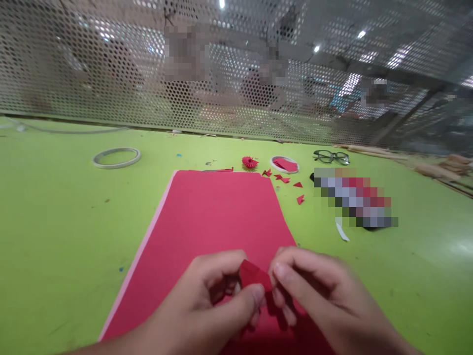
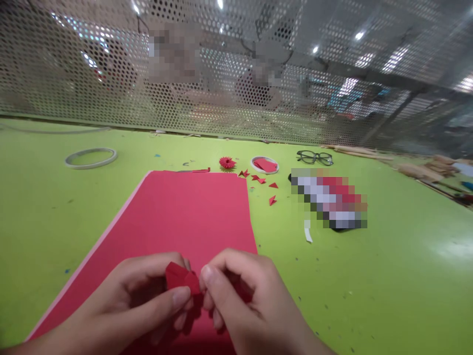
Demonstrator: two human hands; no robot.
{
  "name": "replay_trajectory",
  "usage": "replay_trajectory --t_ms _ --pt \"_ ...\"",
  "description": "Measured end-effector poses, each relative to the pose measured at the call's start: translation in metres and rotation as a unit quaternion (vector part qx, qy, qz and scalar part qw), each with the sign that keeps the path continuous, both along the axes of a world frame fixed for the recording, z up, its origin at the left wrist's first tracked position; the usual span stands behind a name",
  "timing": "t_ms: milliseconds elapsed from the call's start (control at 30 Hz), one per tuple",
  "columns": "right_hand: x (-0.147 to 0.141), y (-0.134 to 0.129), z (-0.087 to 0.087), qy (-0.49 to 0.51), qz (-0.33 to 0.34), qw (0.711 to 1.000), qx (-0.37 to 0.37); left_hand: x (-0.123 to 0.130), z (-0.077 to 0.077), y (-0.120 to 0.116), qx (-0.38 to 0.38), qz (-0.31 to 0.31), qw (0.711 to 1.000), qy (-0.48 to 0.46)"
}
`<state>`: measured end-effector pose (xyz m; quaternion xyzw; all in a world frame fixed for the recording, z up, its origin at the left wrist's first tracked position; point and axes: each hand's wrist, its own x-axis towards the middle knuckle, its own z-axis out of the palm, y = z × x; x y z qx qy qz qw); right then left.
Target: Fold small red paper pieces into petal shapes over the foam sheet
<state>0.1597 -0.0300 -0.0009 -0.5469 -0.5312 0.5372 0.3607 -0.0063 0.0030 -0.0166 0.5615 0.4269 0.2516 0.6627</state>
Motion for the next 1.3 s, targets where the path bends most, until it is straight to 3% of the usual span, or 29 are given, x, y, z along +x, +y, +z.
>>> replay_trajectory --t_ms 100,200,400,500,600,800,1000,1133,1300 --pt "0.002 0.001 -0.002 0.006 0.022 1.000 0.019 0.003 0.009 0.007 -0.005 0.005 1.000 0.004" --pt "0.001 -0.001 -0.008 -0.055 0.017 0.996 0.061 0.006 0.013 0.010 -0.006 0.002 1.000 0.001" --pt "0.002 -0.006 -0.012 -0.136 0.053 0.978 0.148 0.000 -0.002 -0.001 -0.004 -0.035 0.999 -0.012" --pt "0.004 -0.004 -0.007 -0.120 0.083 0.982 0.119 -0.007 -0.012 -0.007 -0.003 -0.070 0.997 -0.015" --pt "0.003 -0.001 -0.005 -0.087 0.070 0.991 0.080 -0.009 -0.014 -0.010 -0.009 -0.081 0.997 -0.012" --pt "0.001 0.000 -0.005 -0.046 0.058 0.997 0.034 0.002 0.003 -0.004 -0.039 0.007 0.999 -0.020" --pt "0.001 0.002 -0.001 -0.018 -0.042 0.999 0.023 0.000 -0.002 -0.005 0.073 -0.015 0.997 -0.010" --pt "0.003 -0.002 -0.003 -0.060 -0.042 0.989 0.128 -0.001 0.000 -0.005 0.123 -0.073 0.989 0.045" --pt "0.008 -0.008 -0.007 -0.204 0.035 0.916 0.343 0.000 0.002 -0.002 0.167 -0.102 0.980 0.038"
